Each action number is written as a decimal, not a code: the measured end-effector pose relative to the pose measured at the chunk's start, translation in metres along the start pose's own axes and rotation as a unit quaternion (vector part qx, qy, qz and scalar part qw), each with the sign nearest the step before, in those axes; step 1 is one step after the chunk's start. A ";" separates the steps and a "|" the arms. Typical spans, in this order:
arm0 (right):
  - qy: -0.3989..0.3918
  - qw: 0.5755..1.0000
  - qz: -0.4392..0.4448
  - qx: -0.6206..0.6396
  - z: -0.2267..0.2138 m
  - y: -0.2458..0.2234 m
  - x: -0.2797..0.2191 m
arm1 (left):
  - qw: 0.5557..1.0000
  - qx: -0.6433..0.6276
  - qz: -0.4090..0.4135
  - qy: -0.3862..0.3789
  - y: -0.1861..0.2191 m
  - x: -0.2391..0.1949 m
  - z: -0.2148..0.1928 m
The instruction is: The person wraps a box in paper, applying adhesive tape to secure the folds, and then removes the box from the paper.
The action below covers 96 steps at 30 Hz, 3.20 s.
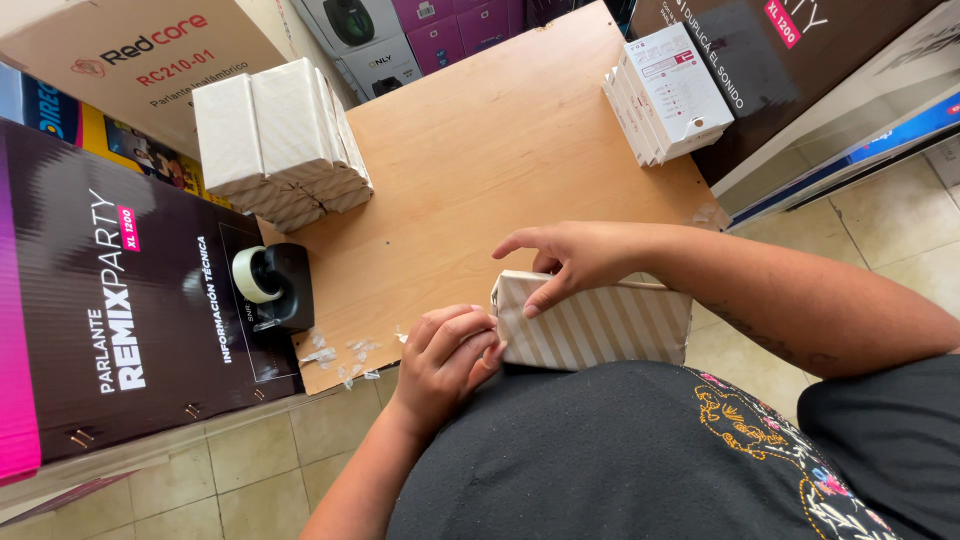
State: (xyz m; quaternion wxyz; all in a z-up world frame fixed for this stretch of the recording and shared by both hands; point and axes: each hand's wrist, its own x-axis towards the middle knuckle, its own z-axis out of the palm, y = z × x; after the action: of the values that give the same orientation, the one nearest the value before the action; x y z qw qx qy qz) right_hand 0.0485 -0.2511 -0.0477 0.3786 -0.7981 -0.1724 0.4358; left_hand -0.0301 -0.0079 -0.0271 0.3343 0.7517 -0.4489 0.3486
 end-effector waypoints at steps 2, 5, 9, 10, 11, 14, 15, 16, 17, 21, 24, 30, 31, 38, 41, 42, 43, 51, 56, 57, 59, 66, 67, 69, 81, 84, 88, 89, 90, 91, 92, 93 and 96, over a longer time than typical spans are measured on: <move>0.000 1.000 -0.005 0.014 0.000 0.001 -0.001 | 1.000 -0.011 -0.020 0.001 0.004 -0.003 0.000; 0.008 1.000 -0.005 0.018 0.000 0.003 -0.006 | 1.000 -0.010 -0.029 0.001 0.010 -0.008 -0.003; 0.016 1.000 -0.007 0.023 0.000 0.007 -0.009 | 0.999 -0.021 -0.048 -0.004 0.009 -0.022 -0.007; 0.018 0.999 -0.009 0.032 0.000 0.008 -0.010 | 0.992 -0.067 -0.109 0.000 0.009 -0.027 -0.006; 0.019 0.999 -0.010 0.041 0.001 0.008 -0.010 | 0.979 -0.113 -0.169 0.003 0.009 -0.032 -0.006; 0.021 0.999 -0.008 0.040 0.002 0.008 -0.011 | 0.938 -0.127 -0.323 0.001 0.006 -0.045 0.000; 0.021 0.999 -0.008 0.040 0.003 0.007 -0.012 | 0.938 -0.127 -0.323 0.001 0.002 -0.047 0.002; 0.023 0.999 -0.009 0.040 0.004 0.006 -0.012 | 0.912 -0.146 -0.381 -0.031 -0.001 -0.049 0.003; 0.024 0.999 -0.009 0.040 0.005 0.005 -0.013 | 0.882 -0.165 -0.437 -0.062 -0.004 -0.051 0.005; 0.025 0.999 -0.012 0.037 0.007 0.002 -0.016 | 0.912 -0.222 -0.321 -0.127 -0.018 -0.047 0.010; 0.026 0.999 -0.012 0.032 0.008 0.001 -0.018 | 0.951 -0.164 -0.211 -0.156 -0.019 -0.023 0.000; -0.018 1.000 -0.009 -0.015 0.012 -0.011 -0.021 | 0.960 -0.134 -0.127 -0.209 -0.037 -0.021 -0.004; -0.029 0.999 -0.019 -0.024 0.013 -0.013 -0.020 | 0.948 -0.162 -0.133 -0.237 -0.039 -0.020 -0.003; -0.037 0.998 -0.052 -0.025 0.008 0.003 -0.018 | 0.881 -0.306 -0.186 -0.308 -0.049 -0.026 0.002; -0.030 0.999 -0.029 0.032 0.002 0.005 -0.025 | 0.870 -0.309 -0.231 -0.306 -0.050 -0.032 0.003; -0.032 0.999 -0.028 0.031 0.003 0.007 -0.025 | 0.870 -0.309 -0.232 -0.305 -0.048 -0.031 0.004; -0.029 0.998 -0.032 0.040 0.004 0.009 -0.025 | 0.872 -0.318 -0.260 -0.267 -0.045 -0.030 0.004; 0.004 0.999 -0.032 0.044 0.001 0.010 -0.032 | 0.902 -0.174 -0.359 -0.164 -0.028 -0.035 0.015; 0.020 0.998 -0.053 0.041 0.000 0.006 -0.038 | 0.942 -0.051 -0.304 -0.130 -0.031 -0.034 0.014; 0.020 0.998 -0.053 0.041 0.000 0.006 -0.039 | 0.942 -0.051 -0.304 -0.130 -0.034 -0.037 0.014; 0.035 0.998 -0.056 0.021 0.001 0.006 -0.042 | 0.910 -0.096 -0.386 -0.118 -0.040 -0.044 0.012; 0.064 0.994 -0.082 0.030 -0.005 -0.010 -0.065 | 0.683 -0.428 -0.589 -0.064 -0.058 -0.068 0.014; 0.077 0.993 -0.088 0.000 -0.007 -0.013 -0.068 | 0.667 -0.444 -0.596 -0.054 -0.059 -0.069 0.014; 0.090 0.991 -0.093 -0.031 -0.010 -0.012 -0.075 | 0.650 -0.460 -0.603 -0.043 -0.068 -0.077 0.012; 0.133 0.991 -0.034 -0.009 -0.008 0.021 -0.073 | 0.659 -0.311 -0.661 0.179 -0.101 -0.169 0.009; 0.153 0.987 -0.051 -0.004 -0.010 0.025 -0.072 | 0.686 -0.163 -0.669 0.234 -0.110 -0.220 0.015; 0.159 0.986 -0.048 0.012 -0.013 0.032 -0.069 | 0.681 0.018 -0.710 0.179 -0.099 -0.305 0.018; 0.161 0.986 -0.044 0.017 -0.014 0.034 -0.068 | 0.678 0.098 -0.717 0.127 -0.100 -0.336 0.020; 0.165 0.985 -0.045 0.017 -0.015 0.034 -0.067 | 0.681 0.097 -0.715 0.127 -0.100 -0.352 0.024; 0.158 0.986 -0.044 0.030 -0.015 0.035 -0.065 | 0.664 0.158 -0.727 0.071 -0.100 -0.369 0.028; 0.150 0.987 -0.043 0.043 -0.014 0.036 -0.063 | 0.641 0.217 -0.736 0.014 -0.097 -0.387 0.032; 0.152 0.987 -0.043 0.042 -0.014 0.038 -0.061 | 0.642 0.216 -0.735 0.015 -0.100 -0.391 0.034; 0.142 0.987 -0.059 0.035 -0.013 0.039 -0.056 | 0.674 0.292 -0.679 -0.022 -0.098 -0.400 0.036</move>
State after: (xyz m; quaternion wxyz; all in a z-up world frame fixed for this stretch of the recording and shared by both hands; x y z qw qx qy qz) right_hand 0.0260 -0.3164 -0.0411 0.4517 -0.8268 -0.1480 0.3006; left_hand -0.0744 0.1762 -0.3944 0.2327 0.9163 0.3023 0.1223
